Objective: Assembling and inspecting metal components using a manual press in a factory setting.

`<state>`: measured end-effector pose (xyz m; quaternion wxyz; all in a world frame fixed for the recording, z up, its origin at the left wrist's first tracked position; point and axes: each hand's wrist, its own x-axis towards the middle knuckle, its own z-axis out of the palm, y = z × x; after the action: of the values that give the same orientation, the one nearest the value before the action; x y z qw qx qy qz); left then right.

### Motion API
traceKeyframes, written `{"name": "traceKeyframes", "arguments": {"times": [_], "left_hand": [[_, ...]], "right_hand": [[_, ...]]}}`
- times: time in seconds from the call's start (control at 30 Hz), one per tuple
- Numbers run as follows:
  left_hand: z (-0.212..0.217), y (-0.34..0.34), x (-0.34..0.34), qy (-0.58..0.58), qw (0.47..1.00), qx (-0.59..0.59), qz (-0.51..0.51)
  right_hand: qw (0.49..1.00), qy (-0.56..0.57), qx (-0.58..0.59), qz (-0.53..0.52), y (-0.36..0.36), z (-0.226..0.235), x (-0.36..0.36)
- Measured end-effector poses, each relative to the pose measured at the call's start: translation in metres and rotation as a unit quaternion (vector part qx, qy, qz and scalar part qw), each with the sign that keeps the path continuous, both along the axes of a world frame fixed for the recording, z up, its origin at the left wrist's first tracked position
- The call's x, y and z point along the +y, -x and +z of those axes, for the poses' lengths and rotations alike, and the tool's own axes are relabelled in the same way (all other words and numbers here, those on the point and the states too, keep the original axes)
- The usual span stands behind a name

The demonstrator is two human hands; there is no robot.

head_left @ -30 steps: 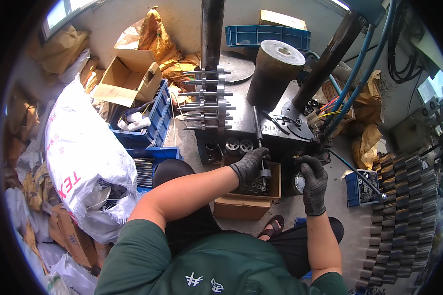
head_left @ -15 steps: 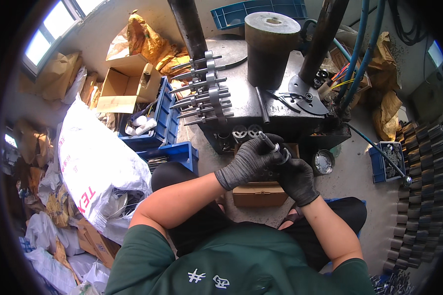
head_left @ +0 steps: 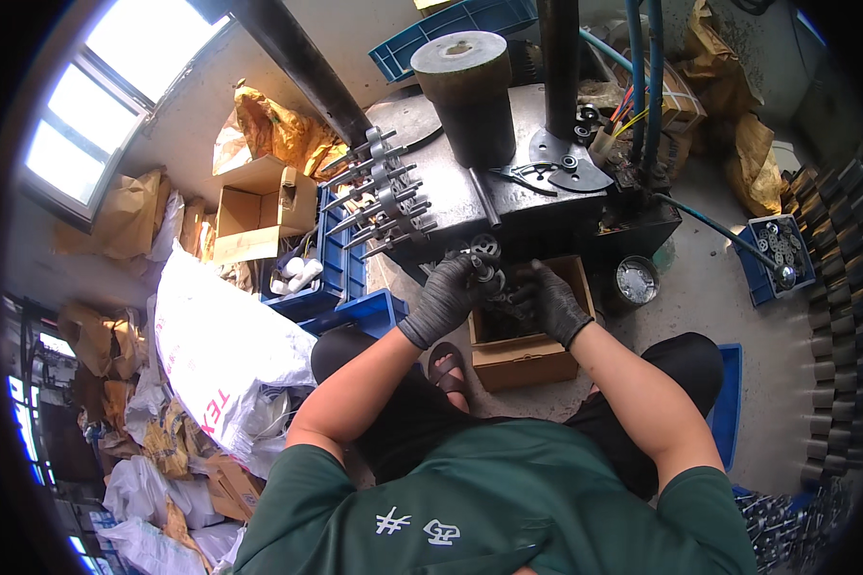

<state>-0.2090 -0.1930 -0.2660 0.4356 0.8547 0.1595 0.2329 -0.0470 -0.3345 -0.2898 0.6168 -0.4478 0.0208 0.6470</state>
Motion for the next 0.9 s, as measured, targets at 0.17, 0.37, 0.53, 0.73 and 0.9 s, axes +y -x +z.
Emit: {"name": "traceKeyframes", "arguments": {"times": [0.17,0.37,0.53,0.73,0.9], "left_hand": [[0.029,0.014,-0.006,-0.043,0.998,0.019,0.035],[0.106,0.018,0.012,0.154,0.978,-0.121,0.070],[0.158,-0.013,0.094,0.187,0.937,-0.231,0.185],[0.124,0.017,0.257,0.007,0.972,-0.032,0.233],[0.145,-0.007,0.198,-0.115,0.963,0.100,0.224]], "right_hand": [[1.000,-0.008,-0.022,0.004,-0.004,-0.028,0.001],[0.999,-0.035,-0.030,0.003,-0.004,-0.027,-0.002],[0.993,-0.022,-0.114,0.003,0.002,-0.029,0.000],[0.993,-0.033,-0.096,0.062,0.011,-0.020,0.014],[0.988,-0.038,-0.146,0.034,0.006,-0.022,0.003]]}}
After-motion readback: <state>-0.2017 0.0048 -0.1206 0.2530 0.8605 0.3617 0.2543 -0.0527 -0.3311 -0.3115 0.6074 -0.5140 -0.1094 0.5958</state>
